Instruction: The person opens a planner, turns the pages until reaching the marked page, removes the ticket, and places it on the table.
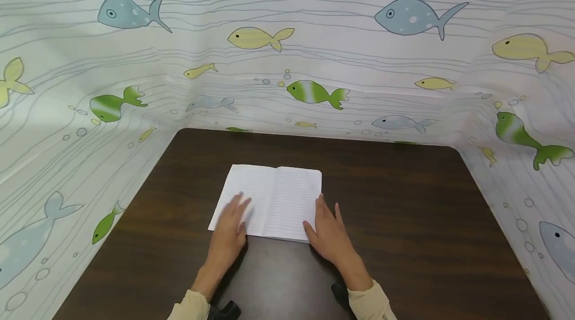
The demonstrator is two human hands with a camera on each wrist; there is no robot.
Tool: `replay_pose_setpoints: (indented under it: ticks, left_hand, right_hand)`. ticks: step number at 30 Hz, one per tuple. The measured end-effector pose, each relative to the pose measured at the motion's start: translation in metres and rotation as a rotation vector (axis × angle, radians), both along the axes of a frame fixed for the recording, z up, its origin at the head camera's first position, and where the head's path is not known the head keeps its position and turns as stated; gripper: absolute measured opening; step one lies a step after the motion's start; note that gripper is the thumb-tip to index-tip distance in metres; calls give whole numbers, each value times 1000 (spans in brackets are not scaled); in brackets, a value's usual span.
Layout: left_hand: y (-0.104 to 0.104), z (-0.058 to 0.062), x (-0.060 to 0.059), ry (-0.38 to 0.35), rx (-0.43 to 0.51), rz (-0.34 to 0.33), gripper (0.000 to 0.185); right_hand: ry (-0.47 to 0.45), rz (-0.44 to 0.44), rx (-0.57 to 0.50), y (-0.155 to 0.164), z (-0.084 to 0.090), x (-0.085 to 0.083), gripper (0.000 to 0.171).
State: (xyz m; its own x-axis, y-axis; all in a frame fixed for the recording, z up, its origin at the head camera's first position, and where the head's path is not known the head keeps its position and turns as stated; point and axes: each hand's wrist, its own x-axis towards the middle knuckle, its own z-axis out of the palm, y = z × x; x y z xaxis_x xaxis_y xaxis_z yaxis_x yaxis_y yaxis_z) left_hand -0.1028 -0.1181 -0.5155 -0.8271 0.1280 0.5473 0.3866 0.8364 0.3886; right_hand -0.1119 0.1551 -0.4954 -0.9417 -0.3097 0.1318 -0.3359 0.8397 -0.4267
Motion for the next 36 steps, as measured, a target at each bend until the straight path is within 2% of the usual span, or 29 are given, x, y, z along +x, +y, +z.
replay_pose_setpoints:
  ticks: [3,4,6,10,13,18,20,24,29,31,33,36]
  left_hand:
    - [15,-3,1,-142,-69,-278,48]
    - [19,-4,2,-185,-86,-324,47]
    - [25,-6,4,-227,-126,-370,51]
    - [25,-7,6,-223,-117,-360,60]
    - [26,-5,8,-259,-83,-355,68]
    - [27,-5,9,-294,62,-307,80]
    - [26,-6,8,-284,121,-276,78]
    - [24,-6,7,-231,167,-228,74]
    - [18,-5,10,-135,261,-204,81]
    - [15,-4,11,-94,304,-163,85]
    - [10,-3,12,-56,338,-95,91]
    - [2,0,11,9,305,46,103]
  right_hand:
    - [36,0,15,4,2,0,80]
    - [45,-1,18,6,2,-1,81]
    - [58,-6,19,9,3,-2,83]
    - [55,-6,19,8,3,-4,83]
    - [33,2,23,6,2,-5,79]
    - [14,53,18,-3,1,-8,64]
    - [8,81,15,-8,1,-10,60]
    - [-36,118,-4,-14,2,-11,57]
    - [-115,74,-45,-15,4,-11,65]
    - [-129,53,-58,-12,4,-11,67]
    - [-126,42,-67,-9,3,-11,68]
    - [-110,46,-71,-5,3,-10,69]
